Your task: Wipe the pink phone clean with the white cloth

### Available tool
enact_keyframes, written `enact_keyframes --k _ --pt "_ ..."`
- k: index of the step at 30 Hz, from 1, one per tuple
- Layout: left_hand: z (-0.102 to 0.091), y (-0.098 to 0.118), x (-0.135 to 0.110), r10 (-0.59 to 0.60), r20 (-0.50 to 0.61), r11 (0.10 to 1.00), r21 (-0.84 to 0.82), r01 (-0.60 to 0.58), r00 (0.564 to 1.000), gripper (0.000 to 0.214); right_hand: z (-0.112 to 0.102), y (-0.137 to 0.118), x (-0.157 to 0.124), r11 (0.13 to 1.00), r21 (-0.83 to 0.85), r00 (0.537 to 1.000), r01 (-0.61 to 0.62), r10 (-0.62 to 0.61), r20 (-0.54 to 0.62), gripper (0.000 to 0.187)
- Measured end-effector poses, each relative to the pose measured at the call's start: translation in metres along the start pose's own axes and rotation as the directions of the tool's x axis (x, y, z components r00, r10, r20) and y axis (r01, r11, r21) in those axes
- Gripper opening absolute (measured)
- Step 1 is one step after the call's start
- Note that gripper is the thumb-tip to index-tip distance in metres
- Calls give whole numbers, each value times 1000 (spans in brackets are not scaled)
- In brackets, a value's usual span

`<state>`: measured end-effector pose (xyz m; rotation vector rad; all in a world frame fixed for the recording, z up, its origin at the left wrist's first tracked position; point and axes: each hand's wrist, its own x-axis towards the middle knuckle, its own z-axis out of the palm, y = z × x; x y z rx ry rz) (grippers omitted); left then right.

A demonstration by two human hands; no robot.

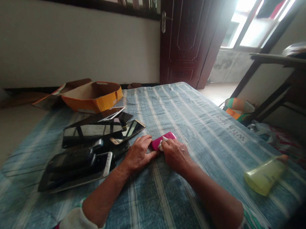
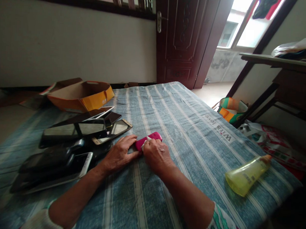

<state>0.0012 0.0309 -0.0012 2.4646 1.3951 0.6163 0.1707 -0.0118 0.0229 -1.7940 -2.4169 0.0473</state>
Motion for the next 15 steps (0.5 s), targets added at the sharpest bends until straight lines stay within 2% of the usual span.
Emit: enact_keyframes --k 5,8,11,15 --pt "-3 4 0 -16 22 1000 -3 16 1000 42 -1 31 6 978 -14 978 -208 208 -8 27" --pt "-3 4 -1 -25 8 1000 -11 25 1000 44 0 38 8 955 4 954 -297 297 -39 27" --pt "-1 4 -1 -24 -6 999 -26 24 1000 47 2 34 7 960 16 957 -280 280 -76 26" --pt "1 6 0 -53 -26 998 -15 53 998 40 2 21 4 989 9 987 -150 151 -57 25"
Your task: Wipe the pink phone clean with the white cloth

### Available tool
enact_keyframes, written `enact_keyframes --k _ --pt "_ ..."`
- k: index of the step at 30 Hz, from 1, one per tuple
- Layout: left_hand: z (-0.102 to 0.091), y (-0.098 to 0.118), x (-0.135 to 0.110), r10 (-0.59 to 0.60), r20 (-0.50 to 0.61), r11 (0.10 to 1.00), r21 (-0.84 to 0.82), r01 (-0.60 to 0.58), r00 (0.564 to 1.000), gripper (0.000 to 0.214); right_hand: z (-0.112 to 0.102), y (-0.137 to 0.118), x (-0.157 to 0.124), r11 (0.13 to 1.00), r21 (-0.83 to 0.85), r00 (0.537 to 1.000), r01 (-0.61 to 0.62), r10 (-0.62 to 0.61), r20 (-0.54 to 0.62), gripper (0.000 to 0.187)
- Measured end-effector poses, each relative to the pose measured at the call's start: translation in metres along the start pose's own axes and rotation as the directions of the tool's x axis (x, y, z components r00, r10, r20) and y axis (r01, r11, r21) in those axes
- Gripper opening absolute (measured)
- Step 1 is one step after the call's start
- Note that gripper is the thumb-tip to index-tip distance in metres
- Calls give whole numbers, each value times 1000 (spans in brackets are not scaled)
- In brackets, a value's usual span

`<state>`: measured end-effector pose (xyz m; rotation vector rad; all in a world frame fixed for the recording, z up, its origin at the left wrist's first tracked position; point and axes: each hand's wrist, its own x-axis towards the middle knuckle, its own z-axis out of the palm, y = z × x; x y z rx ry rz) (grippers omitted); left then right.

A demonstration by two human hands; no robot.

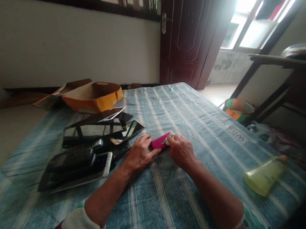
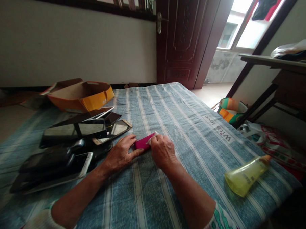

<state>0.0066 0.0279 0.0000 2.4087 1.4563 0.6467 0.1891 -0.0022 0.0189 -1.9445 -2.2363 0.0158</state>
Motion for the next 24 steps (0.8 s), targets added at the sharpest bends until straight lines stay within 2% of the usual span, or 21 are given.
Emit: enact_keyframes --k 5,9,14,18,21,24 --pt "0 7 1 -43 -6 999 -3 43 999 26 -8 -3 -5 997 57 997 55 -58 51 19" --pt "1 10 1 -86 -47 994 -69 83 995 23 -13 -1 -6 989 144 998 34 -42 54 32" --pt "7 13 -3 -120 -139 978 -184 94 983 31 -10 7 -2 976 214 998 25 -35 44 20" --pt "11 15 -8 -106 -182 965 -255 57 977 33 -7 16 1 962 274 995 -3 29 -92 21" --pt "9 18 -10 -99 -169 949 -314 42 981 28 -6 16 0 954 299 968 -36 108 -226 33" --pt "5 21 -11 -102 -149 929 -367 41 983 24 -7 11 -3 958 288 951 -10 98 -293 45"
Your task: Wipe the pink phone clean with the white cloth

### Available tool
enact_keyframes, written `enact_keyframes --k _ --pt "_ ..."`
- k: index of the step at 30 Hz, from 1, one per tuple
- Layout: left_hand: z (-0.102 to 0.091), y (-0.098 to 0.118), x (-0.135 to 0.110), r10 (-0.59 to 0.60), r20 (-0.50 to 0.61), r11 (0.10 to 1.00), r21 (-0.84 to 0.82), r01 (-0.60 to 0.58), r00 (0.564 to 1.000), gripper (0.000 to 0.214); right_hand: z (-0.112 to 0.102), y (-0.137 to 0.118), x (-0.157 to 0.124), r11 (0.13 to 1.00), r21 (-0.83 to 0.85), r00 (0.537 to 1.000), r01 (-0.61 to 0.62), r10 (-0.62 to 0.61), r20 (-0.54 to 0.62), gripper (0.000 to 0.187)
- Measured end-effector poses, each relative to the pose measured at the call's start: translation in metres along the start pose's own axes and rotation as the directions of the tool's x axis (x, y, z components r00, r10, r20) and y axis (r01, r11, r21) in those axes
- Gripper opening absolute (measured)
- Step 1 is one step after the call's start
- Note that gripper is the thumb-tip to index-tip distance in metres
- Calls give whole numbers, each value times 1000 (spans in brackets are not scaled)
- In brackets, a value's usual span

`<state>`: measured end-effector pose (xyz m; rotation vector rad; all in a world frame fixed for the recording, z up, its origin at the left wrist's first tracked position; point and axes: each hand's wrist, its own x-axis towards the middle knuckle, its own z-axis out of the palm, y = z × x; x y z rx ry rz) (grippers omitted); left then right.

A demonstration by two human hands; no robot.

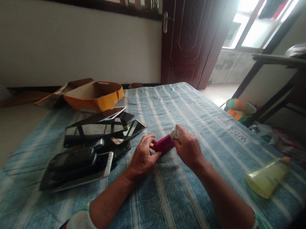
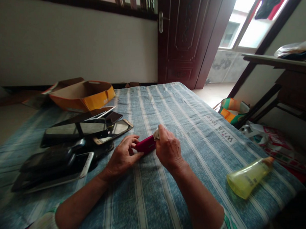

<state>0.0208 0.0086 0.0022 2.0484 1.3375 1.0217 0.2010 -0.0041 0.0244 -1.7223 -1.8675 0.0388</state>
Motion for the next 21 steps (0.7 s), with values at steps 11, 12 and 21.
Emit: enact_keyframes --k 11,12,21 --pt "-1 6 -3 77 18 997 -20 -76 997 17 -14 -6 2 985 -170 990 14 11 141 20" --pt "-1 6 -3 78 20 997 -18 -78 997 16 -13 -8 1 985 -169 989 36 -11 144 20" --pt "-3 4 -2 113 20 993 -36 -112 993 9 0 -42 -22 936 -96 934 338 -320 161 21"
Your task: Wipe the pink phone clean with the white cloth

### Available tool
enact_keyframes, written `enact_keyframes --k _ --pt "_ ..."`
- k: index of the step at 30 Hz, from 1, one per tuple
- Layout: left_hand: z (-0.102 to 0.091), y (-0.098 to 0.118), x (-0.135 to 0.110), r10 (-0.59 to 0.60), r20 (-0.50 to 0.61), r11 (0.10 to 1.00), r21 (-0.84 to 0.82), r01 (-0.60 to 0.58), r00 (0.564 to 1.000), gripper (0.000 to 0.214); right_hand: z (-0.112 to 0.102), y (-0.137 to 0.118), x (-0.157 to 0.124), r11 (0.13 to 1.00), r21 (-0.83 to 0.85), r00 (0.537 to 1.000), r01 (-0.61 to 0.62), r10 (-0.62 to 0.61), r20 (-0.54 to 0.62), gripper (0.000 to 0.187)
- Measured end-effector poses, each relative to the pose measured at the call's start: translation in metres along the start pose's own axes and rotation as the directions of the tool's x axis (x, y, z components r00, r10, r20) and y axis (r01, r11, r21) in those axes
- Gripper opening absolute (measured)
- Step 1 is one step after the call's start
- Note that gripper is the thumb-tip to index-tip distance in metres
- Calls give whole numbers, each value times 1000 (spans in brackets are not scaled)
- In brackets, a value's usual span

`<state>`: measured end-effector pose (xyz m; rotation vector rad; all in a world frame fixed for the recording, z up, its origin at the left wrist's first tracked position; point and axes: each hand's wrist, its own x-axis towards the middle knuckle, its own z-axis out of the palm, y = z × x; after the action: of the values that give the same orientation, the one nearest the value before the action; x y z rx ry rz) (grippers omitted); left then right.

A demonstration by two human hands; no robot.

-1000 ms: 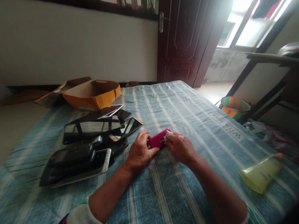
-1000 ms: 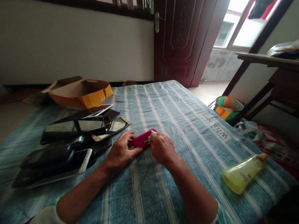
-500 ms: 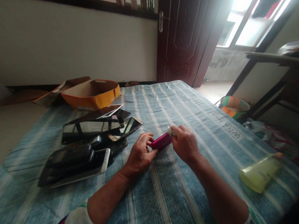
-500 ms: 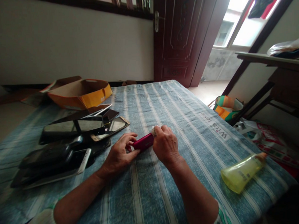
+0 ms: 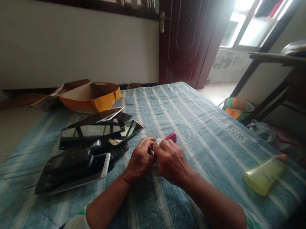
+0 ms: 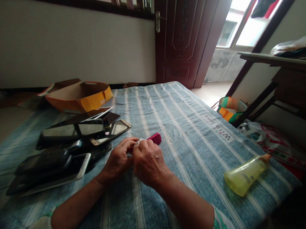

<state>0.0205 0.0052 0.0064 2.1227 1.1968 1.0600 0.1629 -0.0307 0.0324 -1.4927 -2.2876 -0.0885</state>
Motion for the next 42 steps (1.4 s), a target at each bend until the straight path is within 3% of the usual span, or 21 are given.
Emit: enact_keyframes --k 8,16,21,23,26,28,30,36,42 --pt "1 1 -2 -3 -10 1000 14 3 1000 9 -1 -3 0 998 -65 1000 -2 2 1 18" --pt "2 3 -3 -4 -9 998 69 4 1000 8 -5 36 9 952 -168 965 -254 260 14 22" --pt "2 3 -4 -1 -4 998 66 2 1000 10 -5 42 10 923 -175 939 -342 344 -20 19" --pt "2 3 -4 5 -3 998 61 -5 1000 9 -4 36 7 939 -156 952 -307 304 -43 20" --pt "1 3 -3 9 4 999 42 -9 1000 5 -2 19 2 987 -97 991 -128 123 -57 21" --pt "1 4 -3 8 3 1000 26 -8 1000 5 0 9 -1 998 -63 999 -13 10 -51 21" --pt "1 4 -3 14 -1 1000 18 -14 1000 4 1 3 -3 998 -57 999 21 -24 -42 21" --pt "2 3 -4 30 3 998 61 -30 1000 9 -2 26 4 977 -138 987 -162 160 -25 22" --pt "3 3 -5 25 11 998 64 -25 1000 14 -5 63 10 887 -181 904 -426 425 -46 23"
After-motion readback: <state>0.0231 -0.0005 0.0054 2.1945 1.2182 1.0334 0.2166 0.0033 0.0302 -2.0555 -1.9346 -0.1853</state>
